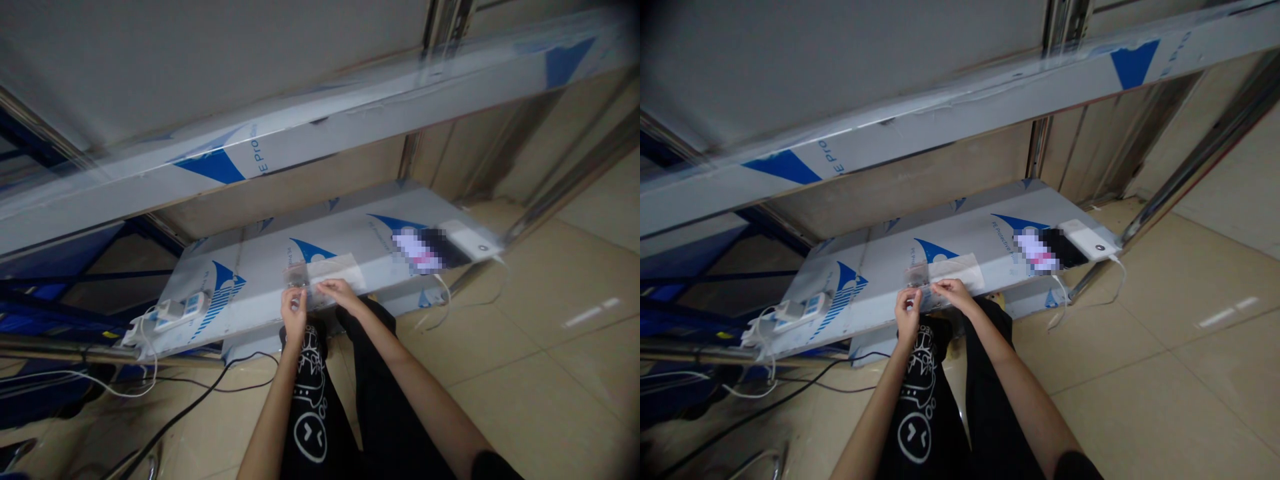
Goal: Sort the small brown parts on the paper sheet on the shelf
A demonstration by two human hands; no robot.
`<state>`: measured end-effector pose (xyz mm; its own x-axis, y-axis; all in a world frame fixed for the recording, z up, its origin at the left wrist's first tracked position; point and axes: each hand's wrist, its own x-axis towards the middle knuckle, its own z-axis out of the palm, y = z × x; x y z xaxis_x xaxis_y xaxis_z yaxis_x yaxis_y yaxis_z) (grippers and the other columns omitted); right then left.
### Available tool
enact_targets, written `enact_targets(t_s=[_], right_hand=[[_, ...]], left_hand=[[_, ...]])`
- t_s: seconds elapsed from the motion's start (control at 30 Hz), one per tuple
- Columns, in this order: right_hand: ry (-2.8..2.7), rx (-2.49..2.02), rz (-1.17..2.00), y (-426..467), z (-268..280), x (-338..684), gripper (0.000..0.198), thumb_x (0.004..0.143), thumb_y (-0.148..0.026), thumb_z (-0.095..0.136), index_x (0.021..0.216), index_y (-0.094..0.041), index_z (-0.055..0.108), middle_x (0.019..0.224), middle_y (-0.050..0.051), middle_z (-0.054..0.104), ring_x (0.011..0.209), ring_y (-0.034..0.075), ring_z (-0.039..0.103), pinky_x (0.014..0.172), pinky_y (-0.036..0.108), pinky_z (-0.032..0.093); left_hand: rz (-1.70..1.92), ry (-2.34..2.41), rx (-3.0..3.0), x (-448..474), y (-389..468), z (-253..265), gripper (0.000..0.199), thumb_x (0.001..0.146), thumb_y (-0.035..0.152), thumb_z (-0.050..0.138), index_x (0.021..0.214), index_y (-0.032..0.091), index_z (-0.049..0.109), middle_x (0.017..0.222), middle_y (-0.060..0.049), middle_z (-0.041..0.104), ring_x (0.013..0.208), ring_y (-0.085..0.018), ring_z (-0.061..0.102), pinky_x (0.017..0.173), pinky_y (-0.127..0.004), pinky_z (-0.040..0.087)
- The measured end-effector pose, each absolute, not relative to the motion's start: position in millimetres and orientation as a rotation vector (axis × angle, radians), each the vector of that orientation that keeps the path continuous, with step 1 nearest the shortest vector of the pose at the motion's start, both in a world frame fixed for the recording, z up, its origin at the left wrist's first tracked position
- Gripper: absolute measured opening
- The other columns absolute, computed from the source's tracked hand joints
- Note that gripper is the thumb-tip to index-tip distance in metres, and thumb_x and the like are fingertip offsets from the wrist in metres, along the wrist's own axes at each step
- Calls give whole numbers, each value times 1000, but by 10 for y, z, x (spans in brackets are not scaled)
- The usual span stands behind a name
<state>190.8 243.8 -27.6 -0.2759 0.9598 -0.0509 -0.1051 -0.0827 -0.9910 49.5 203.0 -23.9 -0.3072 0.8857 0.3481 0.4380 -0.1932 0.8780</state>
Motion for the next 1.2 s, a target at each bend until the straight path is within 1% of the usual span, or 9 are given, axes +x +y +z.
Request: enact_targets(t_s=[0.2,0.37,0.53,0.63,0.7,0.93,1.07,1.13,1.2], right_hand=[[-1231,-1057,1544,2466,-312,1924,35,65,-47,61,75,-14,67,72,4,66,66,15,57,71,30,44],[-1242,-1087,1519,2440,-261,1931,35,63,-47,63,72,-14,68,71,5,67,70,19,60,74,33,44],[-1239,-1100,1502,2420,-235,1930,32,62,-46,65,71,-16,67,72,5,66,72,19,60,73,32,45],[-1277,-1093,1498,2429,-256,1931,30,59,-46,68,67,-17,64,69,3,64,68,18,59,70,31,45],[-1320,-1096,1486,2433,-274,1929,29,61,-46,67,66,-18,62,68,3,63,67,18,58,69,31,46],[-1572,-1018,1428,2343,-398,1838,28,63,-46,66,74,-20,63,76,6,64,75,21,60,74,35,47],[-1623,-1007,1441,2267,-497,1752,29,67,-48,61,70,-19,62,71,5,63,64,19,60,63,33,50],[-1564,-1000,1464,2256,-532,1719,32,67,-49,61,72,-18,60,72,4,62,58,16,59,55,30,50],[-1492,-996,1472,2261,-550,1697,35,66,-49,62,75,-16,60,72,4,62,54,14,58,50,26,48]], left_hand=[[1500,1679,1509,469,2043,-274,28,81,37,47,74,18,65,86,-6,56,86,-16,52,65,-25,41],[1550,1704,1472,477,2045,-280,27,79,38,50,73,18,66,83,-5,56,83,-16,53,66,-25,42],[1574,1690,1487,490,2063,-296,20,73,37,58,71,18,65,82,-4,56,77,-15,54,57,-23,41],[1568,1631,1519,489,2077,-321,18,72,36,59,73,19,65,84,-4,55,73,-14,54,57,-23,42],[1555,1608,1534,488,2080,-331,18,73,35,58,73,19,65,85,-5,56,71,-13,54,57,-23,42],[1642,1607,1386,463,1987,-257,19,75,36,55,75,19,63,82,-5,60,78,-17,57,58,-24,43],[1615,1634,1206,424,1910,-242,25,71,40,58,82,18,61,79,-4,63,73,-17,59,59,-25,44],[1533,1615,1210,391,1890,-271,30,67,41,61,86,17,59,74,-2,63,69,-17,59,61,-26,45],[1409,1572,1295,344,1885,-315,30,67,40,61,85,16,59,69,-1,63,66,-16,59,65,-28,46]])
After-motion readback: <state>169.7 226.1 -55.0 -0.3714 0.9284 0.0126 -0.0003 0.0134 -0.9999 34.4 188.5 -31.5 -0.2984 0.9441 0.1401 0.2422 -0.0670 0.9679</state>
